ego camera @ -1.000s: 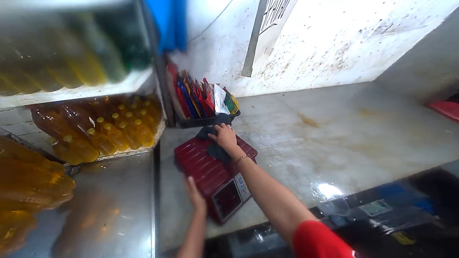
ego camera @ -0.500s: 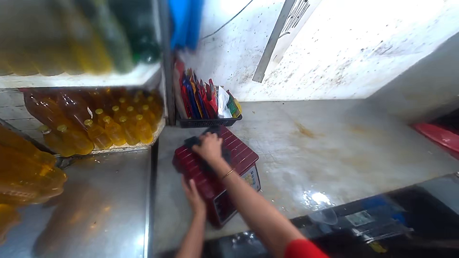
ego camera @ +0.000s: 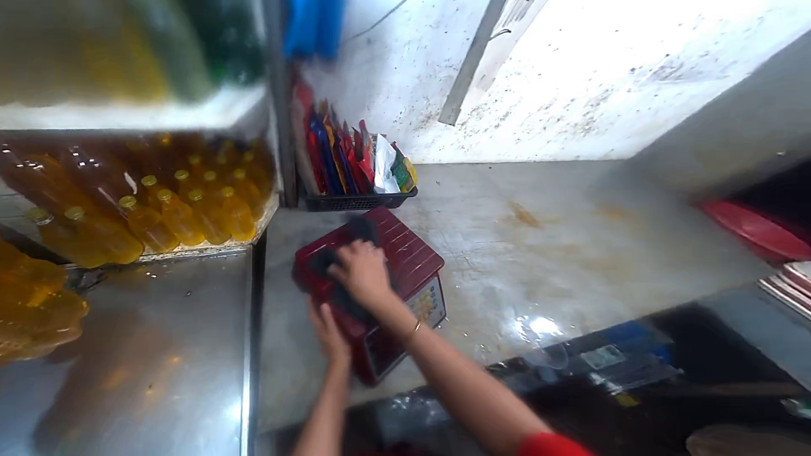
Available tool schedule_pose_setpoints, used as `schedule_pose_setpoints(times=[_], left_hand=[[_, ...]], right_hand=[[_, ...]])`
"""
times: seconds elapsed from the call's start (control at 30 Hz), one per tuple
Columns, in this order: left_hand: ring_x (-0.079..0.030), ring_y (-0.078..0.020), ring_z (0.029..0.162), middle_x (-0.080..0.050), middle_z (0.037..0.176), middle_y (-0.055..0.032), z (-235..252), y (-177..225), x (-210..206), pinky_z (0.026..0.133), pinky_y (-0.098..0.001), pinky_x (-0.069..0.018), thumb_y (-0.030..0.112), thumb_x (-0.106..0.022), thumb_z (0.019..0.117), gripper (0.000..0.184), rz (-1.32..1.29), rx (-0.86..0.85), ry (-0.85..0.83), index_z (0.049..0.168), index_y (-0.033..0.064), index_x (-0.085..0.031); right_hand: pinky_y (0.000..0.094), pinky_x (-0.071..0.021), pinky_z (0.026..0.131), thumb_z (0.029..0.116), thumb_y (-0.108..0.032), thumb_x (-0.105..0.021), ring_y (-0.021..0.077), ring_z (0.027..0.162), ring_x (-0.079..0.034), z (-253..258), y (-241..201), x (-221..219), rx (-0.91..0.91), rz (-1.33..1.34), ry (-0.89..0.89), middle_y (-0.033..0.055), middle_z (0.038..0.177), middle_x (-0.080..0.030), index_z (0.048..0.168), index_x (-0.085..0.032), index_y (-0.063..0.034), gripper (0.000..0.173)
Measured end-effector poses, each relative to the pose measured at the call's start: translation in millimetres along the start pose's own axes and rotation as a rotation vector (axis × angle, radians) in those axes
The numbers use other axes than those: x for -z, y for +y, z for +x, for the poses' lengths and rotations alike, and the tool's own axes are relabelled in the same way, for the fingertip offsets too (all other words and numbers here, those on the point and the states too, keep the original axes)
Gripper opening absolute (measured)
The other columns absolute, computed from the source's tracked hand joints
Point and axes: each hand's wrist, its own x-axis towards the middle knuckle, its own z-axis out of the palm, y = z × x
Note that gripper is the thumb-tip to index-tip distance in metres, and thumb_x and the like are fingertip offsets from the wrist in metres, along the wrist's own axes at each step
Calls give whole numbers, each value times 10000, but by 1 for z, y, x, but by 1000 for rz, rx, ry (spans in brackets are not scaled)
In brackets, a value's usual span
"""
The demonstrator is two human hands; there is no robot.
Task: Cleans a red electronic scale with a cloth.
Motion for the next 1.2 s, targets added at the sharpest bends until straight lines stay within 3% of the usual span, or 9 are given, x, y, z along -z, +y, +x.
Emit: schedule_pose_setpoints(times=[0.1,0.2,0.33,0.43,0.6,0.8,0.9,1.03,1.2], left_hand=[[-558,-169,1183,-556,1334,-211,-10,-2,1,1023,-331,-471,156,-360,1091,428,-32,85,10,1444,-85,-396],[-382,-240,1469,-320,1607,-259,-6,7,-4,1205,-363,-324,358,-314,1079,662,97,-30,-16,1581,-62,-216],[-394,-243,1459,-317,1603,-270,-2,5,-7,1188,-350,-345,419,-341,1058,725,83,-42,12,1590,-51,-192],[-421,-228,1433,-331,1593,-267,-2,4,-4,1166,-335,-369,426,-328,1058,726,71,-28,14,1591,-44,-181],[-409,-242,1432,-338,1564,-307,-2,1,1,1189,-315,-332,178,-324,1095,570,99,-99,-39,1554,-125,-172],[-340,-242,1489,-247,1631,-273,-5,5,-3,1211,-347,-308,473,-307,1056,776,110,-32,-27,1598,-52,-126],[-351,-236,1484,-246,1636,-263,-4,4,-5,1205,-342,-316,432,-307,1067,734,67,-21,-10,1604,-37,-134],[-337,-271,1483,-240,1620,-305,-4,4,-3,1205,-353,-300,264,-292,1097,622,82,-64,-46,1584,-89,-136],[-402,-224,1448,-305,1608,-253,-4,2,-5,1177,-345,-363,404,-298,1081,686,80,-24,-6,1600,-22,-162]], right_hand=[[625,-474,966,982,-419,-642,413,1155,-633,-37,-14,-8,204,29,-4,204,1182,-688,1201,-729,-124,378],[663,-443,1017,1006,-424,-606,425,1206,-626,-25,43,26,-4,2,5,212,1222,-696,1191,-724,-65,421],[673,-443,983,1008,-420,-637,456,1164,-625,3,132,53,-371,-79,130,248,1181,-684,1195,-693,-36,430],[664,-436,996,1000,-402,-645,441,1161,-629,-9,94,43,-386,-59,112,242,1179,-685,1191,-695,-33,419],[620,-497,908,967,-462,-647,393,1054,-683,-67,-2,0,132,-7,69,180,1043,-731,1030,-745,-55,424],[690,-450,959,961,-457,-698,451,1130,-641,-27,111,41,-248,-50,103,233,1154,-702,1154,-722,-36,464],[660,-441,996,948,-451,-706,425,1133,-642,-36,73,36,-243,-39,62,218,1139,-708,1120,-733,-37,449],[620,-439,1001,983,-436,-638,392,1152,-644,-66,6,18,59,35,-128,190,1144,-717,1137,-739,-44,434],[645,-452,977,887,-490,-768,386,1094,-659,-35,63,42,-61,-60,-210,173,1090,-726,1071,-750,-90,440]])
